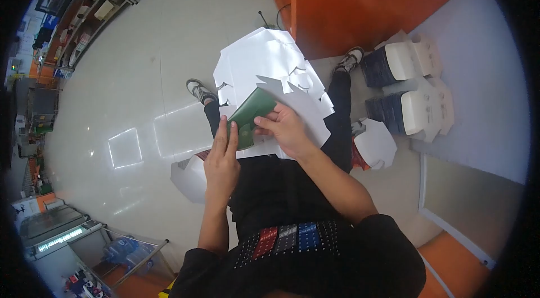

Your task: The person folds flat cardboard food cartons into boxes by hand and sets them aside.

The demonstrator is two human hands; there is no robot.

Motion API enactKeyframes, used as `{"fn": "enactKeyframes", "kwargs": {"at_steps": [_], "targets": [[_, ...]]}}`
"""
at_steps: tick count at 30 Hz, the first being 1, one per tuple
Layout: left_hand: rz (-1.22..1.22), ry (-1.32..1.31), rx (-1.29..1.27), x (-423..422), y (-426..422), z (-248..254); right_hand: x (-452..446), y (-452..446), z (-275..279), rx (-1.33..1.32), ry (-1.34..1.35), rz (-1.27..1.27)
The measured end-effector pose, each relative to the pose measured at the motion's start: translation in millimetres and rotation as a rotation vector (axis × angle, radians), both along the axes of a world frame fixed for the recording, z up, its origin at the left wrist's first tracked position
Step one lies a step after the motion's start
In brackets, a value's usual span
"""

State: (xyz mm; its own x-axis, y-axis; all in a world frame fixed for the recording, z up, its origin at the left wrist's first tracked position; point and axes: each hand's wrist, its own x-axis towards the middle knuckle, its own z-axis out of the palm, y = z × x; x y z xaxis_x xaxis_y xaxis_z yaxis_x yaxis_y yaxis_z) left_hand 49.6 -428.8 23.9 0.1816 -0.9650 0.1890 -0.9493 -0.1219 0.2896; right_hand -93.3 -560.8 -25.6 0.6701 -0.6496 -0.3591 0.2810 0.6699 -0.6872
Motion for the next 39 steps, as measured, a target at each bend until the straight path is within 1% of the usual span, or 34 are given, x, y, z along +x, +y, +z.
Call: {"fn": "enactKeyframes", "kwargs": {"at_steps": [2, 8, 11, 12, 15, 18, 21, 24, 27, 30, 33, 36, 39], "targets": [[-0.041, -0.124, 0.037, 5, 2, 2, 6, 12, -5, -0.037, 0.002, -0.033], [-0.146, -0.109, 0.126, 14, 7, 15, 9, 28, 5, -0.121, 0.031, -0.095], [-0.227, 0.039, 0.134, 14, 9, 11, 6, 29, 4, -0.129, 0.032, -0.103], [-0.248, 0.05, 0.122, 15, 9, 11, 6, 29, 4, -0.129, 0.028, -0.104], [-0.289, 0.085, 0.077, 17, 3, 12, 4, 28, 11, -0.069, 0.029, -0.084], [-0.312, 0.118, 0.045, 20, 1, 10, 6, 34, 15, -0.011, 0.034, -0.123], [-0.318, 0.134, 0.016, 20, 1, 6, 0, 37, 15, 0.089, 0.087, -0.078], [-0.303, 0.148, -0.04, 16, 2, -2, -4, 40, 15, 0.148, -0.004, -0.067], [-0.303, 0.112, -0.083, 13, 4, -12, -10, 38, 17, 0.184, -0.023, -0.046], [-0.281, 0.073, -0.106, 9, 5, -10, -15, 38, 20, 0.144, -0.01, -0.011], [-0.264, 0.068, -0.1, 8, 5, -10, -13, 42, 29, 0.203, -0.025, -0.066], [-0.25, 0.034, -0.058, 6, 3, -6, -14, 44, 24, 0.201, -0.038, -0.113], [-0.293, 0.042, -0.054, 4, 3, -8, -26, 23, 22, 0.333, -0.151, -0.049]]}}
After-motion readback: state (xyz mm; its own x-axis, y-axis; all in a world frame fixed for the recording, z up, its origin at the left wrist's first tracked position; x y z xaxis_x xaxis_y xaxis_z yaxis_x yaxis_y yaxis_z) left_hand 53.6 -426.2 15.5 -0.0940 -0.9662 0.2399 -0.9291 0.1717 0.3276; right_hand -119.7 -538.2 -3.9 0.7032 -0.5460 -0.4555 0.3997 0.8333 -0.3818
